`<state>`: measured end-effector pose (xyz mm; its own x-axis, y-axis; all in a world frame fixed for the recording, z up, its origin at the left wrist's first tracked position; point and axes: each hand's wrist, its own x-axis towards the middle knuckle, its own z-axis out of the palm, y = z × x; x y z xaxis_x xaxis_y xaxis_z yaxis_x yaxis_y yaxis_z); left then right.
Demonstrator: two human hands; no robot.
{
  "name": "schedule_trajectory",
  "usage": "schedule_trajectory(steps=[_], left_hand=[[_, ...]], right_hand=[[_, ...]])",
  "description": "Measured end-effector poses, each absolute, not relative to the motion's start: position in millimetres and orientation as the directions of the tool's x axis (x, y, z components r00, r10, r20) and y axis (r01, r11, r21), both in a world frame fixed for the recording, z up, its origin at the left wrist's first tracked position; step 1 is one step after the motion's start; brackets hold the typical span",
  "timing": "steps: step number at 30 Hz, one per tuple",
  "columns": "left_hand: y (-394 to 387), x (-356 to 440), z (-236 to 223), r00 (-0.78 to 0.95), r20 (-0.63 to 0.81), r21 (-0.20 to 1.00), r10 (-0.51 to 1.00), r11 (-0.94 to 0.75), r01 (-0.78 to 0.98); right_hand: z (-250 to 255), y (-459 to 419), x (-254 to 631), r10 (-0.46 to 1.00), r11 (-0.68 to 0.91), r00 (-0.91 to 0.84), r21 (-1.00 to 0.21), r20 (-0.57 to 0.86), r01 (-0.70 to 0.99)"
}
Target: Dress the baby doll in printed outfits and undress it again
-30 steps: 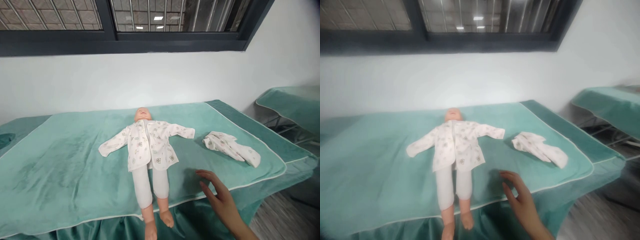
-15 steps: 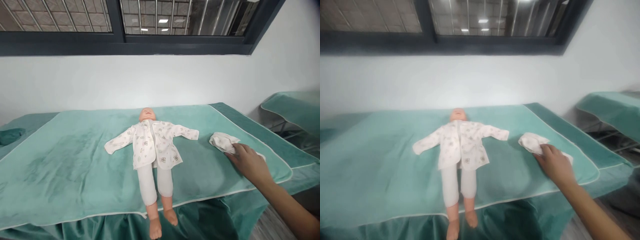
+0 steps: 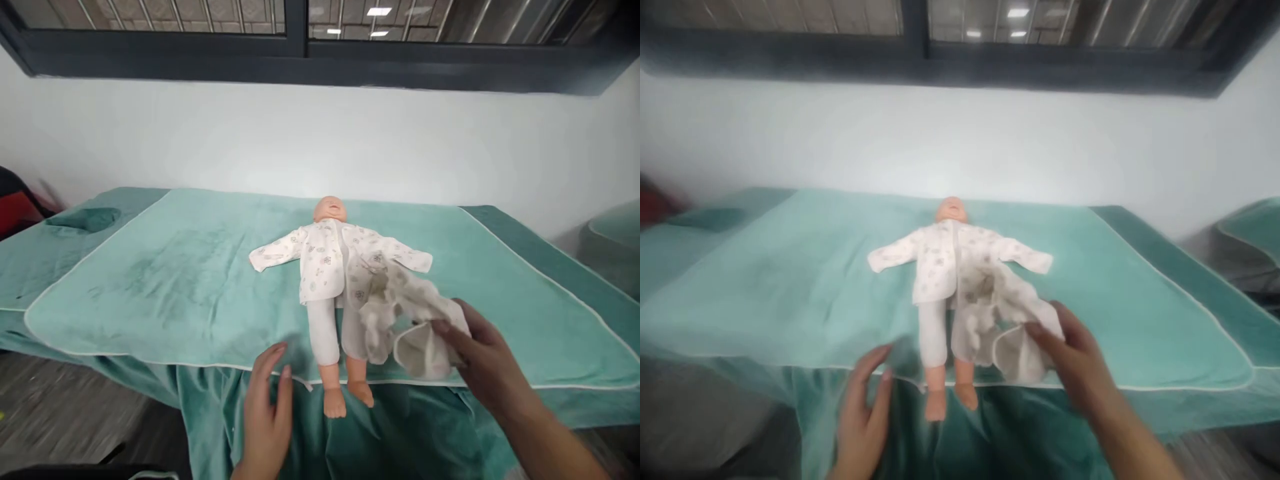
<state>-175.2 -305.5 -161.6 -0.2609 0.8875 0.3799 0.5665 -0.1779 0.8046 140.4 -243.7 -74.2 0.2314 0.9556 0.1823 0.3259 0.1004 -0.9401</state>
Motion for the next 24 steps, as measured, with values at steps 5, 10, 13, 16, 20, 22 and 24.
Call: schedule_trajectory(steps=[5, 10, 13, 16, 20, 22, 24], left_hand=[[-314, -161, -156, -0.327, 0.303, 0.904, 0.895, -0.162, 0.395], [-339, -159, -146, -0.218, -0.159, 0.975, 0.963, 0.119, -0.187], [-336, -161, -129, 0.098, -0.210, 0.888, 0.973, 0.231, -0.398], [-327, -165, -120, 0.177, -0.278, 0.860, 0.944, 0.327, -0.393], [-320, -169, -115, 0.049, -0.411, 0.825, 0.910, 0.394, -0.406], [-317, -170, -112, -0.044, -0.417, 0.798, 0.908, 0.343, -0.495], [-310, -172, -106, -0.133, -0.382, 0.781, 0.915, 0.242, -0.576]], right_hand=[[-124, -289, 106, 0.952, -0.092, 0.292, -0.996, -0.086, 0.005], [-134, -318, 54, 0.962, 0.266, -0.158, -0.904, 0.224, 0.335], [-119, -315, 27, 0.794, 0.449, -0.562, -0.846, 0.231, 0.286], [-110, -310, 11, 0.652, 0.465, -0.752, -0.836, 0.100, 0.293], [-105, -314, 11, 0.593, 0.407, -0.805, -0.857, -0.015, 0.316], [-98, -316, 22, 0.615, 0.381, -0.789, -0.871, -0.012, 0.311], [-89, -314, 38, 0.708, 0.364, -0.705, -0.878, 0.044, 0.311]])
